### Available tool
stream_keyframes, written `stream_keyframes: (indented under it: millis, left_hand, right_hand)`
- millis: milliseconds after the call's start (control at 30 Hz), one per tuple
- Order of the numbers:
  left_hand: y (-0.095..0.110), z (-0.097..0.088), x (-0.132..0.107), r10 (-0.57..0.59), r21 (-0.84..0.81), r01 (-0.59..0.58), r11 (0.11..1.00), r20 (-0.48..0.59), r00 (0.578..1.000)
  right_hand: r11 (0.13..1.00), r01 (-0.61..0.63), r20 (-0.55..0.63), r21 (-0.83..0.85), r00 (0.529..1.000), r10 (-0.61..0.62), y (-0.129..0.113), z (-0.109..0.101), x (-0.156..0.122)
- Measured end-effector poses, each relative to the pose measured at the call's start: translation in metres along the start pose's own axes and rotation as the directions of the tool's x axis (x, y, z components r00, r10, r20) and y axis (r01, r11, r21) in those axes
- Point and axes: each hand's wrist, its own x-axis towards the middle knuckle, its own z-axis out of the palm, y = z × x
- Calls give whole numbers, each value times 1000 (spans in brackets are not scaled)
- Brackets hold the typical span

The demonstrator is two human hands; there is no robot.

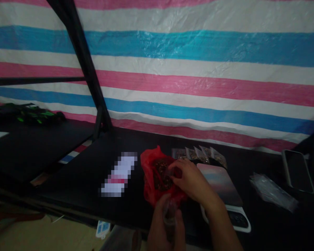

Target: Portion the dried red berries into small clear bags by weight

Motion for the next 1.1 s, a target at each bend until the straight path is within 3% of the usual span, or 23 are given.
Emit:
stream_keyframes:
  millis: [100, 300, 467, 600, 667, 767, 867, 967, 1100]
  left_hand:
    - [4, -8, 21, -29, -44, 28, 999, -10, 1000]
    - [3, -25, 52, -61, -106, 68, 992, 68, 996]
    - [10, -26, 62, -107, -178, 106, 978, 3, 994]
    - [12, -28, 66, -142, -192, 131, 973, -43, 989]
    - [12, -30, 69, -159, -205, 141, 968, -70, 985]
    - [12, -32, 72, -172, -256, 147, 955, -77, 982]
    - [13, -32, 75, -155, -297, 122, 947, -91, 984]
    - [14, -30, 78, -142, -350, 102, 931, -90, 986]
    - [13, -27, 84, -164, -464, 92, 881, -118, 979]
  right_hand:
    - [999, -8, 28, 36, 1000, 7, 2, -6, -9]
    - [989, -76, 76, 126, 995, 66, -7, -5, -17]
    - [958, -144, 118, 246, 986, 118, -16, -2, -17]
    - [927, -194, 163, 321, 976, 148, -6, -5, -18]
    - [920, -191, 132, 342, 979, 154, -1, -6, -16]
    - [947, -171, -40, 272, 981, 189, -2, -2, -8]
    - [979, -188, -185, 83, 962, 201, -11, 11, 3]
    - [989, -150, -169, -17, 975, 145, -20, 25, 12]
    - [994, -107, -51, 29, 993, 108, -21, 33, 17]
